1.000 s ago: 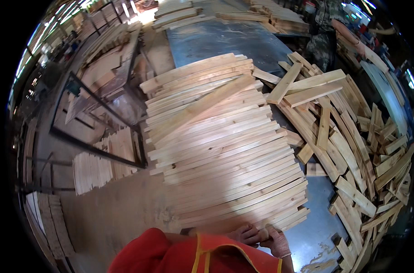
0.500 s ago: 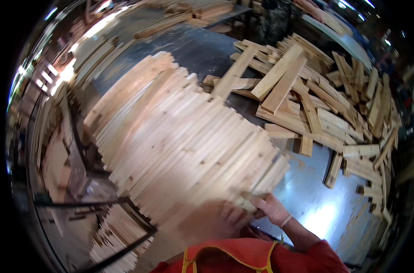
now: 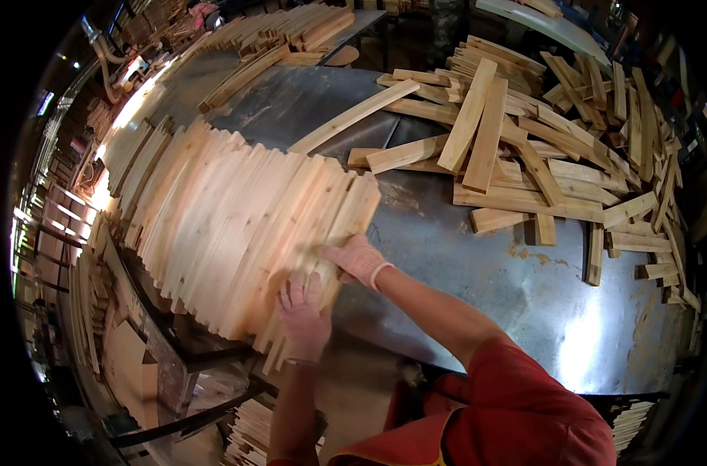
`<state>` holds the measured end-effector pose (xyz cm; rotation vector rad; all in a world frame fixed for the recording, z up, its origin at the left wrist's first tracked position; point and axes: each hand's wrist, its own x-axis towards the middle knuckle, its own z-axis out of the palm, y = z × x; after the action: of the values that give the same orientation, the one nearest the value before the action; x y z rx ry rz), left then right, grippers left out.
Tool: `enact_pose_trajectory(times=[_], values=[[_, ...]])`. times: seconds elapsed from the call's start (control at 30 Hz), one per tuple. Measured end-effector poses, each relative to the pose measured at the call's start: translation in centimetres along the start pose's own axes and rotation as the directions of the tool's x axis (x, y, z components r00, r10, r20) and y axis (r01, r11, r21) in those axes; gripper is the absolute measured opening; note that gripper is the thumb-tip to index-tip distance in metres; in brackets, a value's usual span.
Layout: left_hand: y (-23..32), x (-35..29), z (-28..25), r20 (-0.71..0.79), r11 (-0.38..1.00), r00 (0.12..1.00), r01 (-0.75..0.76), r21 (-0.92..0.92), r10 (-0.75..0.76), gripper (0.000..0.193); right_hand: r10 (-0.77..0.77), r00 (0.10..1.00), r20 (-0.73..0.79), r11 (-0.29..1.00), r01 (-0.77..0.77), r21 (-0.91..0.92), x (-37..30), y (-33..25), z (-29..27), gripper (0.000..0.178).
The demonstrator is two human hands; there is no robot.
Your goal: The person sorts and stacks wooden planks on a metal table in a workshop. They pick up planks from a disorganized pile, align them, and place them into neat stacks.
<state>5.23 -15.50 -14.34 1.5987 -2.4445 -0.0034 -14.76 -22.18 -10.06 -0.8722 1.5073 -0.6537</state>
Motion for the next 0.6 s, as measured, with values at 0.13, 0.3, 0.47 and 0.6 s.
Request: enact_pose_trajectory(times=[0.13,0.3,0.47,0.6], values=[[-1.9,2.2,0.8,0.088,0.992,0.996,-0.034,0.122,0.023,0.076,-0.293,0.955,0.053,0.832,0.281,-0.479,1.9,-2.1,-3.4,0.072],[-2.3,1.9,0.4,0.023,0.971,0.990,-0.140,0.194,0.138,0.073,-0.753,0.504,-0.422,0.387,-0.179,-0.905,5.2,-4.1,-21.4,0.059],[-2.3,2.5,0.4,0.093,0.990,0.991,-0.105,0.096,0.096,0.071,-0.329,0.459,-0.825,0.790,-0.345,-0.507,4.1,-0.2,-32.4,0.078],[-2.1,2.7,0.2,-0.007,0.987,0.990,-0.138,0.083,0.139,0.065,-0.450,0.462,-0.765,0.849,-0.045,-0.526,-2.2,3.1,-31.7,0.088]])
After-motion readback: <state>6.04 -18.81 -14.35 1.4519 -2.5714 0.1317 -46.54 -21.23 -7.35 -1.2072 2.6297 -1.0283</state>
